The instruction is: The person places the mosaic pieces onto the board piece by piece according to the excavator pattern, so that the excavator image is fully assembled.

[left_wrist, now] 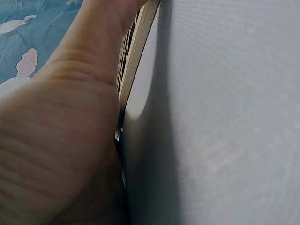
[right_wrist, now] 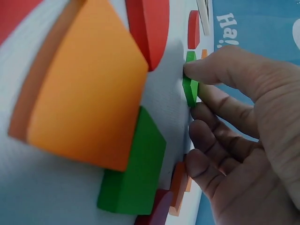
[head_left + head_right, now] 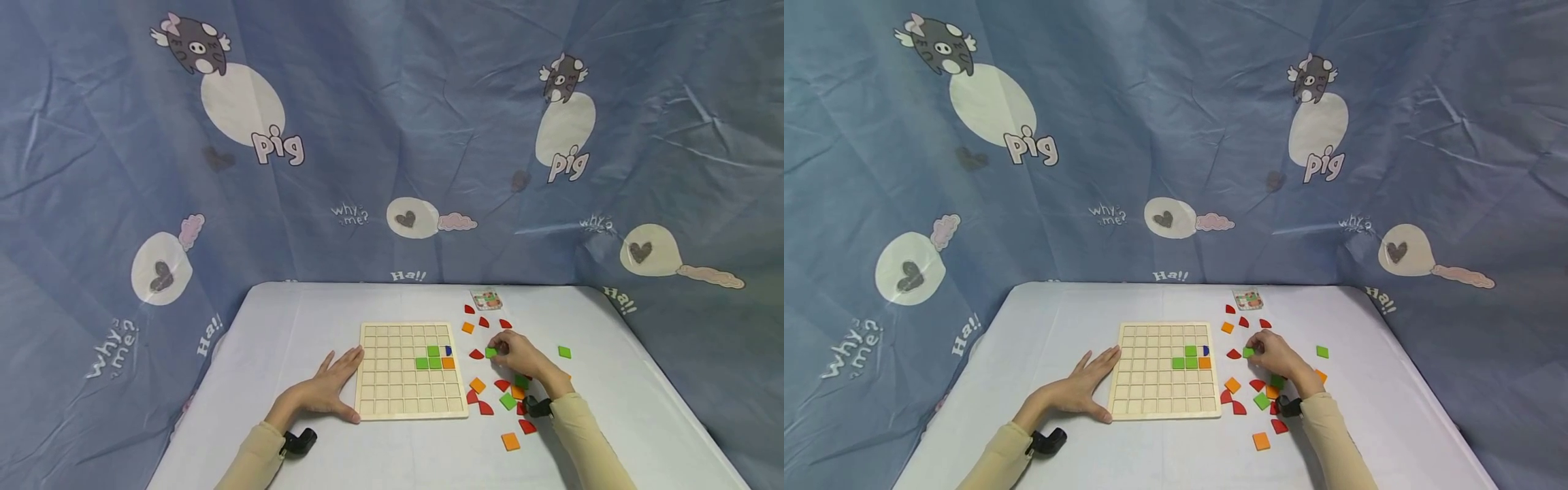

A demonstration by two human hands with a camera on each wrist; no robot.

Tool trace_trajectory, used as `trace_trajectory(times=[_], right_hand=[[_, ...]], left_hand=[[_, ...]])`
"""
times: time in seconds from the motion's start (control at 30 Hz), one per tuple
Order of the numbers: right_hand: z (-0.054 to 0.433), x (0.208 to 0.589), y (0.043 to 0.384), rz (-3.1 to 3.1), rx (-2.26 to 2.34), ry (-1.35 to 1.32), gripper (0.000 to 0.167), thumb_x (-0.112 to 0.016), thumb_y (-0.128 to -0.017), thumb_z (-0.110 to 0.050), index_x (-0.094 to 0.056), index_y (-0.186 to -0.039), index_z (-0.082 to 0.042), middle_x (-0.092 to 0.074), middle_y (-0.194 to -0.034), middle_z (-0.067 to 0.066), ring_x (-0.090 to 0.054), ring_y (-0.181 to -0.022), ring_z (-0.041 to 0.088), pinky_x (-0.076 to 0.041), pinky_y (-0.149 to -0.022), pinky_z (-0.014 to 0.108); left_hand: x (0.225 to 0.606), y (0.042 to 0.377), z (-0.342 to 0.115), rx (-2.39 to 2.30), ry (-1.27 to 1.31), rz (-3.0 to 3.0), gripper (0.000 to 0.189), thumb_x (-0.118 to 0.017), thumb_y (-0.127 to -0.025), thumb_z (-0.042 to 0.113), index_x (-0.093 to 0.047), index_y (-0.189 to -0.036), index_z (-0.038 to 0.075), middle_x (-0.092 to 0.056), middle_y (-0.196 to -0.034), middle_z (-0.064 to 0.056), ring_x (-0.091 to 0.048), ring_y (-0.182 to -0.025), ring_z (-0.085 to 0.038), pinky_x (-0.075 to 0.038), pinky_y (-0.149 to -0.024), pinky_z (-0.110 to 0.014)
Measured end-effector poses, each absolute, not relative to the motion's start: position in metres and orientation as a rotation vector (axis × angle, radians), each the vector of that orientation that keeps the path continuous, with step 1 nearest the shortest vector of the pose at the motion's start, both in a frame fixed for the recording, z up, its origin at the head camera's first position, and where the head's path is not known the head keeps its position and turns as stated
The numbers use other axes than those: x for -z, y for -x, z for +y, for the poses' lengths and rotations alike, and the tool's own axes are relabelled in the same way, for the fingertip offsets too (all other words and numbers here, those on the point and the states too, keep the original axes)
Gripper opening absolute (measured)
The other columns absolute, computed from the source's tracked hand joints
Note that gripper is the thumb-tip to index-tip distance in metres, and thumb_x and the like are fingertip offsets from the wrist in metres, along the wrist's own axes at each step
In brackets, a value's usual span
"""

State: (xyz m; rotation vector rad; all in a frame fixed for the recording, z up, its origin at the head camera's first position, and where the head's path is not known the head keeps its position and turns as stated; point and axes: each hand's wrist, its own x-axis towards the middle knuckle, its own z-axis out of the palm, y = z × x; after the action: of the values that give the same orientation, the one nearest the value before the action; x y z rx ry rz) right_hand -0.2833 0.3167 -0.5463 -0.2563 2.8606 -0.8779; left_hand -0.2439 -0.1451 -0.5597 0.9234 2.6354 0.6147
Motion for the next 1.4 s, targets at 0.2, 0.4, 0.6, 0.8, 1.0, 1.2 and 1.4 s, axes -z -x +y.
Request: trace_trajectory(times=[0.2, 0.4, 0.6, 0.8, 1.0, 1.2, 1.4], right_hand=[[0.316, 0.545, 0.282, 2.866, 0.930, 0.218, 0.026, -0.079, -0.077, -0.014, -0.065, -0.098, -0.007, -0.062, -0.091, 0.002, -0.054, -0.082, 0.016, -0.050, -0.075, 0.031], [0.308, 0.543, 0.278, 2.890, 0.997, 0.295, 0.026, -0.077, -0.078, -0.017, -0.064, -0.098, -0.009, -0.061, -0.089, 0.001, -0.053, -0.080, 0.015, -0.048, -0.070, 0.027], [0.279, 0.533, 0.273, 2.882, 1.034, 0.479, 0.022, -0.075, -0.080, -0.014, -0.063, -0.097, -0.011, -0.060, -0.089, -0.001, -0.052, -0.078, 0.015, -0.046, -0.064, 0.023], [0.240, 0.529, 0.273, 2.858, 0.999, 0.740, 0.021, -0.076, -0.081, -0.016, -0.064, -0.097, -0.014, -0.060, -0.091, -0.005, -0.054, -0.078, 0.014, -0.047, -0.063, 0.020], [0.198, 0.529, 0.278, 2.790, 0.930, 0.904, 0.023, -0.076, -0.082, -0.019, -0.064, -0.101, -0.012, -0.061, -0.095, -0.003, -0.054, -0.080, 0.009, -0.050, -0.070, 0.021], [0.169, 0.536, 0.282, 2.749, 0.841, 0.977, 0.024, -0.076, -0.083, -0.021, -0.066, -0.103, -0.013, -0.061, -0.097, -0.004, -0.056, -0.084, 0.007, -0.052, -0.073, 0.020], [0.160, 0.541, 0.284, 2.724, 0.831, 0.947, 0.021, -0.075, -0.084, -0.023, -0.067, -0.103, -0.015, -0.062, -0.098, -0.006, -0.057, -0.086, 0.006, -0.052, -0.074, 0.020]], left_hand=[[0.561, 0.246, -0.146, -0.619, -0.918, 2.638, 0.136, -0.073, -0.059, 0.075, -0.004, -0.156, 0.009, -0.002, -0.164, -0.007, -0.002, -0.152, -0.025, 0.009, -0.119, -0.057], [0.561, 0.246, -0.145, -0.630, -0.918, 2.634, 0.135, -0.073, -0.060, 0.075, -0.004, -0.156, 0.009, -0.003, -0.164, -0.007, -0.002, -0.152, -0.026, 0.008, -0.119, -0.057], [0.561, 0.246, -0.146, -0.627, -0.921, 2.635, 0.135, -0.074, -0.060, 0.073, -0.005, -0.156, 0.008, -0.003, -0.164, -0.007, -0.003, -0.152, -0.027, 0.008, -0.119, -0.058], [0.562, 0.246, -0.145, -0.630, -0.911, 2.632, 0.135, -0.074, -0.060, 0.073, -0.004, -0.156, 0.009, -0.002, -0.164, -0.006, -0.002, -0.152, -0.025, 0.009, -0.120, -0.056], [0.562, 0.246, -0.145, -0.631, -0.912, 2.634, 0.134, -0.074, -0.060, 0.073, -0.005, -0.156, 0.009, -0.002, -0.164, -0.007, -0.001, -0.152, -0.026, 0.010, -0.120, -0.056], [0.562, 0.245, -0.147, -0.629, -0.948, 2.639, 0.133, -0.075, -0.062, 0.070, -0.006, -0.155, 0.006, -0.003, -0.164, -0.011, -0.004, -0.151, -0.029, 0.007, -0.119, -0.059], [0.561, 0.245, -0.148, -0.627, -0.964, 2.636, 0.132, -0.075, -0.063, 0.069, -0.006, -0.155, 0.004, -0.003, -0.164, -0.012, -0.004, -0.151, -0.031, 0.006, -0.119, -0.060]])
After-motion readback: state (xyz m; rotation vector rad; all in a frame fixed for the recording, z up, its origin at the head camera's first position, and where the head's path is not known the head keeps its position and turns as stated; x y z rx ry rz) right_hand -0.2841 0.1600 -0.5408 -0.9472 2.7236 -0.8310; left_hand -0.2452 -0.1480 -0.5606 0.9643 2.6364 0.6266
